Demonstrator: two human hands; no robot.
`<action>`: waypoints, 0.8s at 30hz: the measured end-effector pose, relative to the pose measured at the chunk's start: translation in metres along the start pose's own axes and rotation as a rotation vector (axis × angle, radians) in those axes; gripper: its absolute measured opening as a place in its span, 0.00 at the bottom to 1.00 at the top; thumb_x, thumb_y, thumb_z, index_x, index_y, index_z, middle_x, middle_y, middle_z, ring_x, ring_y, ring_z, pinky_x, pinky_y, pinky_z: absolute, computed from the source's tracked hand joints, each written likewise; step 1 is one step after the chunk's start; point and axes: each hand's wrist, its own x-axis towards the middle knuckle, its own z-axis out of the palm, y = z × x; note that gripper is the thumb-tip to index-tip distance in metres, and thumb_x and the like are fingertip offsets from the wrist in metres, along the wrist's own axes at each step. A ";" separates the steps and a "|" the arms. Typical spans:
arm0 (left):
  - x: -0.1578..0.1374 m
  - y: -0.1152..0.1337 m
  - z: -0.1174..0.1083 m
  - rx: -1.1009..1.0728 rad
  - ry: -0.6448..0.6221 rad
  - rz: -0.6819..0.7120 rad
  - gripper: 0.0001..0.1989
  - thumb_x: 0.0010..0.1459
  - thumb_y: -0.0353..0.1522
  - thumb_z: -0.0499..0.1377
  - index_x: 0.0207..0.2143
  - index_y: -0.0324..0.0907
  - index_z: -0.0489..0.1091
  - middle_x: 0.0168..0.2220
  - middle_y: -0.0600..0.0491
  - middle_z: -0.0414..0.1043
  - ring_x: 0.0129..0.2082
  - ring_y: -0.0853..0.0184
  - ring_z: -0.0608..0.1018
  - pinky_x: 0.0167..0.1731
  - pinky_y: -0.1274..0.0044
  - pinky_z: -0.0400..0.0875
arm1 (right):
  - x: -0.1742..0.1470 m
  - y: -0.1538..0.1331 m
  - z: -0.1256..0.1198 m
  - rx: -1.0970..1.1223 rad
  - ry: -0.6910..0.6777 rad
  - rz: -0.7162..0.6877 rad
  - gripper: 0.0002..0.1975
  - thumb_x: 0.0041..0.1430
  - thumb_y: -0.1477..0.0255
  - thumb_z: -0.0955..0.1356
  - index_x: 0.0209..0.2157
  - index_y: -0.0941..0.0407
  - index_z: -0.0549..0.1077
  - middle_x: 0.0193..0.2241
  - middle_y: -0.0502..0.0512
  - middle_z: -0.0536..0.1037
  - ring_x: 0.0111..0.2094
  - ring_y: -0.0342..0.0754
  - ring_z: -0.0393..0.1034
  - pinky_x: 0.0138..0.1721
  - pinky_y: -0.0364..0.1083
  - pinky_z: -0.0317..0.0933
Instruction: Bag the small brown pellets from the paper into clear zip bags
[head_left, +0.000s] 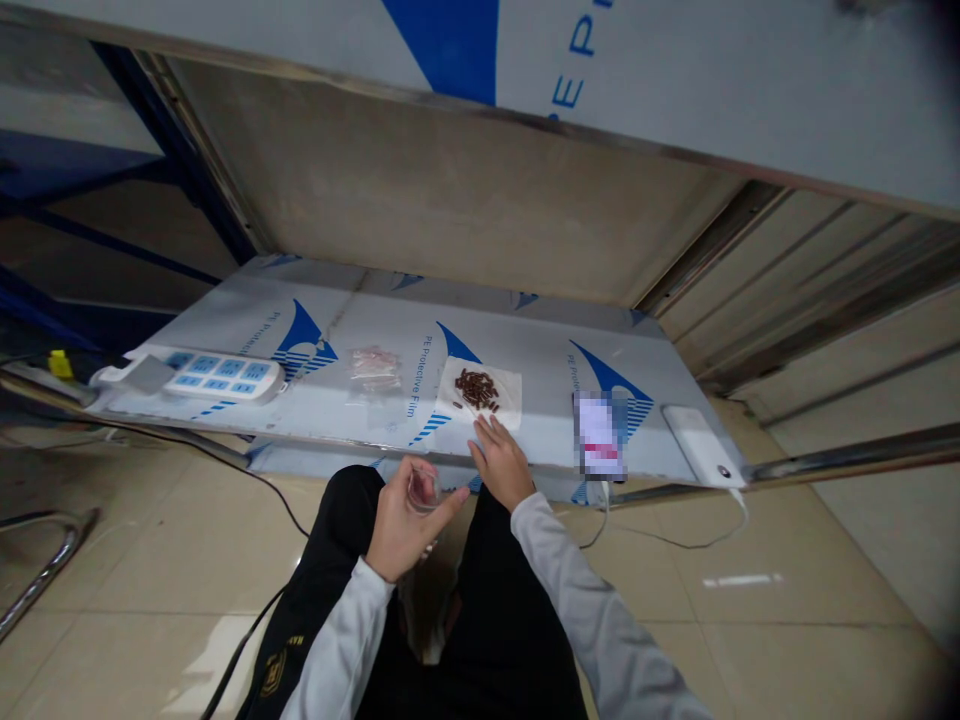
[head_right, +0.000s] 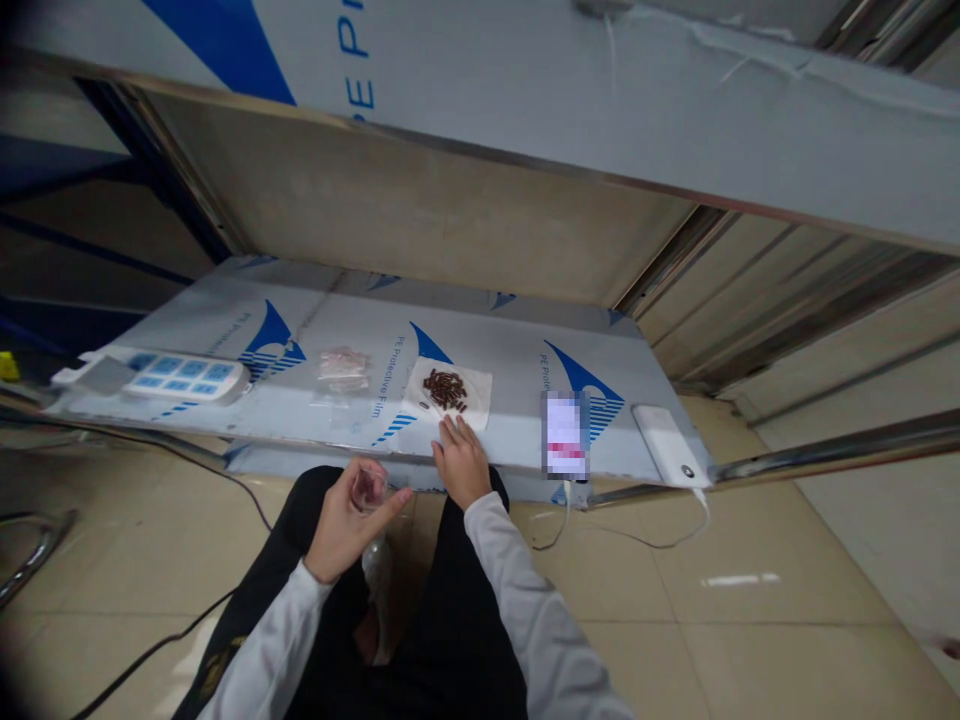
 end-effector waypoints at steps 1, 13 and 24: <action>-0.001 -0.002 0.001 0.000 0.003 0.010 0.19 0.47 0.40 0.66 0.34 0.42 0.59 0.24 0.62 0.56 0.23 0.74 0.65 0.26 0.80 0.62 | -0.004 0.000 -0.001 0.013 0.009 -0.010 0.21 0.64 0.70 0.60 0.55 0.64 0.68 0.57 0.63 0.69 0.61 0.55 0.57 0.60 0.53 0.54; 0.014 -0.006 0.015 0.149 -0.034 0.156 0.16 0.49 0.36 0.63 0.39 0.43 0.62 0.30 0.57 0.64 0.30 0.70 0.72 0.35 0.76 0.66 | 0.040 0.033 -0.016 0.045 0.134 0.370 0.09 0.58 0.72 0.67 0.37 0.60 0.78 0.34 0.62 0.77 0.38 0.52 0.71 0.44 0.48 0.63; 0.054 0.002 0.017 0.301 -0.068 0.250 0.17 0.49 0.35 0.61 0.40 0.43 0.59 0.30 0.57 0.64 0.31 0.67 0.71 0.35 0.75 0.65 | 0.027 -0.029 -0.085 0.369 0.134 0.174 0.06 0.56 0.70 0.68 0.34 0.56 0.77 0.28 0.51 0.76 0.28 0.43 0.69 0.33 0.41 0.62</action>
